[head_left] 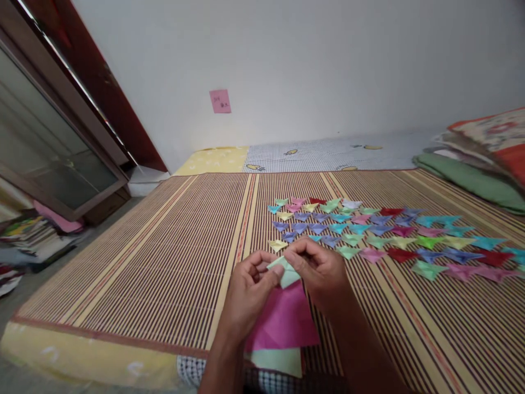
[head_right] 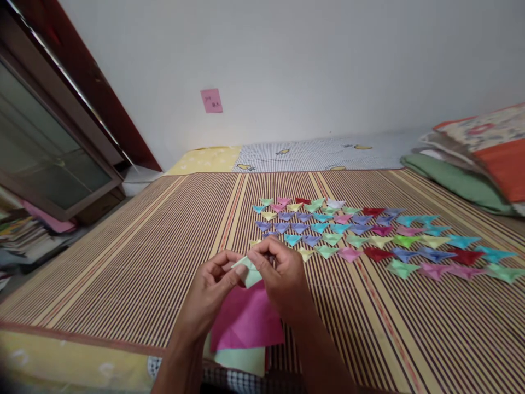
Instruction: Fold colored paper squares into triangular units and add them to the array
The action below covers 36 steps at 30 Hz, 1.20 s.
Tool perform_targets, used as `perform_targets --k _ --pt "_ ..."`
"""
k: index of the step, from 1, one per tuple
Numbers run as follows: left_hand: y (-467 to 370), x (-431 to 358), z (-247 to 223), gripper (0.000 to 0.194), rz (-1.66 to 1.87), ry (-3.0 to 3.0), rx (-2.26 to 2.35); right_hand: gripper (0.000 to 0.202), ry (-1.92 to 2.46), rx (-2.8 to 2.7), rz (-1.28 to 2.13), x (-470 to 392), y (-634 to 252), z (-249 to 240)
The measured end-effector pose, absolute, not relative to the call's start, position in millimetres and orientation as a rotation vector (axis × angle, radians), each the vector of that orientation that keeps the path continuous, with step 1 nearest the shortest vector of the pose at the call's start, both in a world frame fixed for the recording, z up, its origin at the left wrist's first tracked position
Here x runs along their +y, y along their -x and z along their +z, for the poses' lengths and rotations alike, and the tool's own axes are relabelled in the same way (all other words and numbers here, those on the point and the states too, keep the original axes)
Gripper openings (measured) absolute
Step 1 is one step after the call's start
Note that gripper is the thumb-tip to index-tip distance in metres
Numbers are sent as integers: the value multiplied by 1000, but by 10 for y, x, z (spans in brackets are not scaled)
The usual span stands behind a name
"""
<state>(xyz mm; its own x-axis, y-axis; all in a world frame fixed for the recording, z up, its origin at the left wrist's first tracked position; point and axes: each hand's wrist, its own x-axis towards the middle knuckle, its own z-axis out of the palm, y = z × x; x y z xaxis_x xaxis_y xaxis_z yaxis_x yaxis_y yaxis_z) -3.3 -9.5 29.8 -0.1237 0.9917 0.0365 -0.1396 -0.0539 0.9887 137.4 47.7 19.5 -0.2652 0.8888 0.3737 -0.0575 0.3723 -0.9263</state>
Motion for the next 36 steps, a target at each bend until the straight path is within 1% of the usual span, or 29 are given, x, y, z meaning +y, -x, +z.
perform_targets --k 4,8,12,17,21,25,27,30,32,36 --pt "33 -93 254 24 1342 -1132 1177 20 767 -1596 1176 475 -1368 215" --pt "58 -84 204 26 1472 -1110 1230 29 780 -1548 1297 502 -1393 213" --pt "63 -72 187 28 1576 -1091 1272 27 851 -1697 1253 503 -1412 197" --pt "49 -59 176 26 1621 -1022 1224 24 789 -1734 1251 486 -1396 202" --pt "89 -55 158 25 1585 -937 1157 23 756 -1832 1217 503 -1439 239" --pt "130 -80 175 27 1561 -1004 1223 23 728 -1918 1175 503 -1486 274" --pt "130 -97 198 28 1552 -1065 1263 22 730 -1897 1185 490 -1474 279" --pt "106 -108 220 30 1490 -1185 1307 13 769 -1767 1188 466 -1419 268" --pt "83 -97 213 31 1443 -1249 1328 10 781 -1721 1147 454 -1387 252" --pt "49 -63 172 25 1459 -1173 1310 19 807 -1704 1112 465 -1384 203"
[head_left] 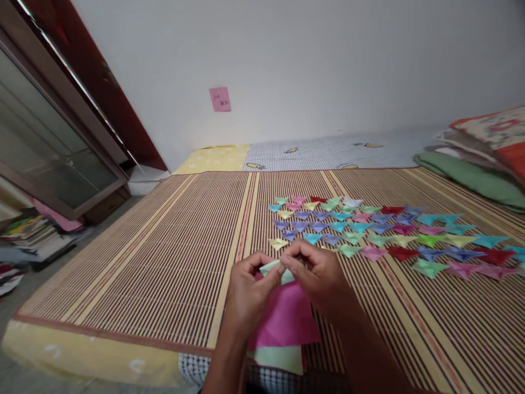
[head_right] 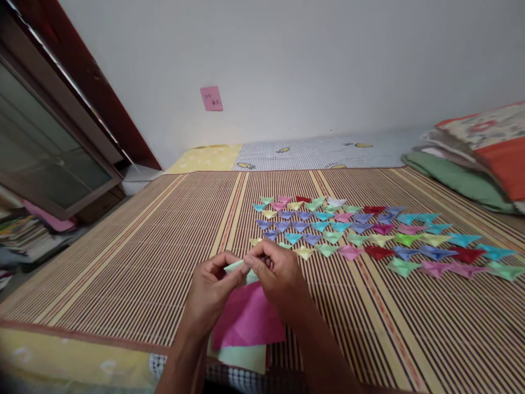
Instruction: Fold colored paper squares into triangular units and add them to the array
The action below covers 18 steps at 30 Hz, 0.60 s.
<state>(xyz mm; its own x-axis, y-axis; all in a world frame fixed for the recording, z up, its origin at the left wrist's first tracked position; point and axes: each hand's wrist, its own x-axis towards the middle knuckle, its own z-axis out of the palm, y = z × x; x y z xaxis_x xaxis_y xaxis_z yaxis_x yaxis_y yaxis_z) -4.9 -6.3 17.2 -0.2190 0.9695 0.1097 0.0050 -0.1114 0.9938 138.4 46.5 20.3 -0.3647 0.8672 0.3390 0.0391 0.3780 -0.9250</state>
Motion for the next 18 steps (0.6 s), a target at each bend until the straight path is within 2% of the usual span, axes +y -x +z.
perform_targets --k 4,9,14,18 --pt "50 -72 174 24 1568 -1051 1298 20 838 -1665 1170 494 -1408 167" --pt "61 -106 222 35 1612 -1177 1281 20 795 -1773 1149 505 -1448 188" --pt "64 -84 205 25 1645 -1102 1271 19 789 -1820 1093 484 -1470 228" --pt "92 -90 195 27 1629 -1093 1282 16 792 -1835 1151 477 -1451 254"
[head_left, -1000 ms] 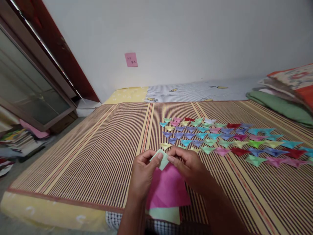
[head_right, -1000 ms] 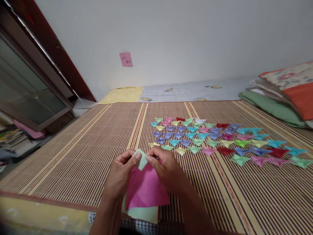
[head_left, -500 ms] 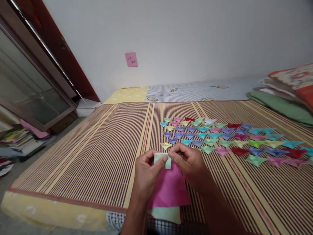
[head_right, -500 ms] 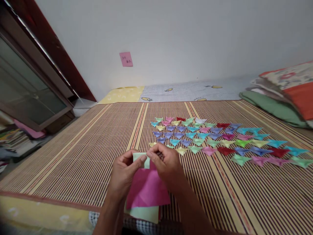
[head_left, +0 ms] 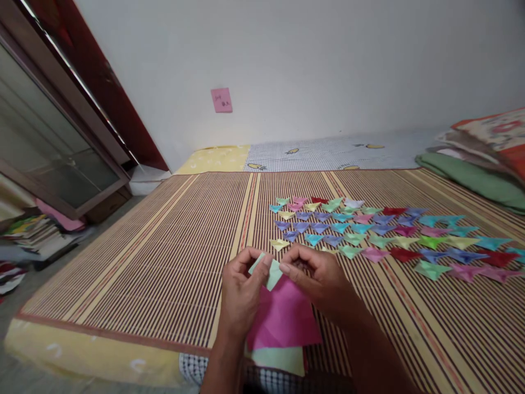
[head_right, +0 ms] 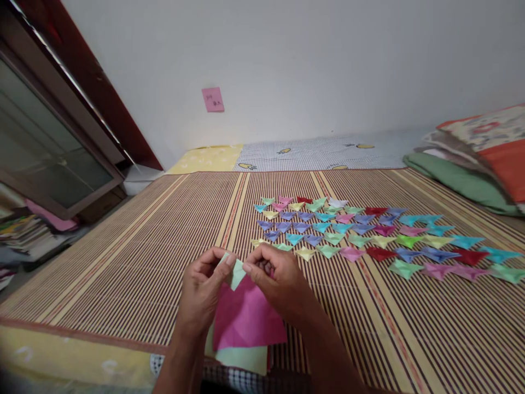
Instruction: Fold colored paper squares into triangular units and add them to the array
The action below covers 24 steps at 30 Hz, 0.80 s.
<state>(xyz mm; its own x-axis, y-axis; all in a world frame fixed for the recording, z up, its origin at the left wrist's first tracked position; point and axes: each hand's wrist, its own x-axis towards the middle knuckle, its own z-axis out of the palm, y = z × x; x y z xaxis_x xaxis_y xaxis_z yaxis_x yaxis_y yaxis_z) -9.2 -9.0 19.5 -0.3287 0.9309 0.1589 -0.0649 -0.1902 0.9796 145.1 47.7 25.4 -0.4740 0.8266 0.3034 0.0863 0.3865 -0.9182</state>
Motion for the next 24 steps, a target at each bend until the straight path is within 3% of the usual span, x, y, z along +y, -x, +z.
perform_targets --k 7,11,15,24 --pt "86 -67 231 23 1616 -869 1139 19 794 -1684 1264 499 -1439 216" --pt "-5 -31 226 38 1649 -779 1055 20 814 -1453 1278 482 -1349 163" --pt "-58 -25 179 13 1760 -800 1118 21 743 -1376 1375 466 -1254 114" --pt "-6 -25 180 15 1794 -764 1042 14 713 -1463 1360 503 -1281 75"
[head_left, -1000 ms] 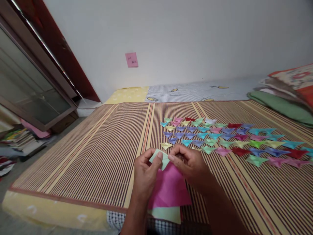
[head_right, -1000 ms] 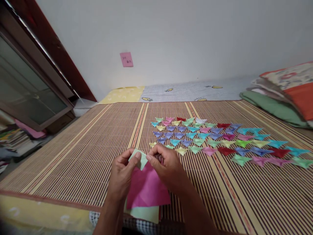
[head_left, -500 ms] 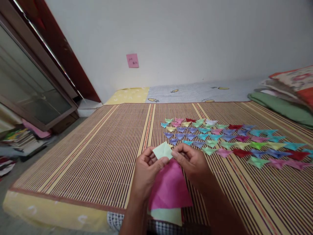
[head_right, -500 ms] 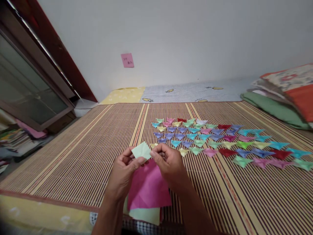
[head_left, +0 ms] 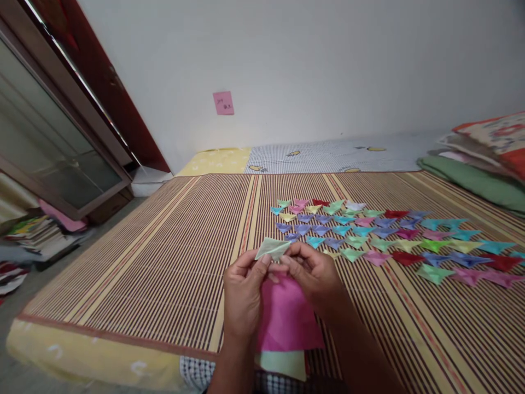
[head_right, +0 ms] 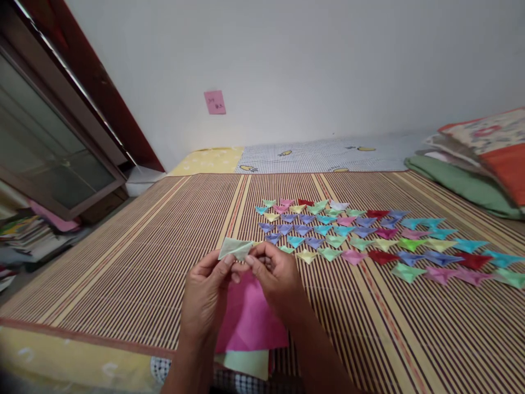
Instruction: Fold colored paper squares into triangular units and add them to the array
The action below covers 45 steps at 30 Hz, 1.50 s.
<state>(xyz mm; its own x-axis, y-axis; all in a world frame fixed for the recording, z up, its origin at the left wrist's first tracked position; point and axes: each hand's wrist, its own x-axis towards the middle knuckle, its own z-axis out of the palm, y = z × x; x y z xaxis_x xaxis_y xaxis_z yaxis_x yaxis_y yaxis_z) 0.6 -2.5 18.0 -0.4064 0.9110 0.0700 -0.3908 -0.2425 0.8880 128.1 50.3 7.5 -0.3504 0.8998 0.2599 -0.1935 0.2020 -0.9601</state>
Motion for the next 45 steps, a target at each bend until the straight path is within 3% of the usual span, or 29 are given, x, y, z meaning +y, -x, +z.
perform_targets --k 4,9,17,21,31,45 --pt "45 -24 141 15 1760 -822 1120 22 779 -1460 1245 490 -1359 140" --pt "34 -56 203 9 1717 -983 1153 10 657 -1588 1054 467 -1403 238" --pt "15 -94 264 15 1773 -1144 1147 9 603 -1574 1123 505 -1388 196" --pt "14 -110 227 4 1826 -1261 1214 9 667 -1586 1108 470 -1365 218" --pt "4 -124 196 14 1805 -1394 1353 12 702 -1485 1149 478 -1343 183" --pt "-80 -78 234 13 1889 -958 1294 16 706 -1495 876 414 -1293 226"
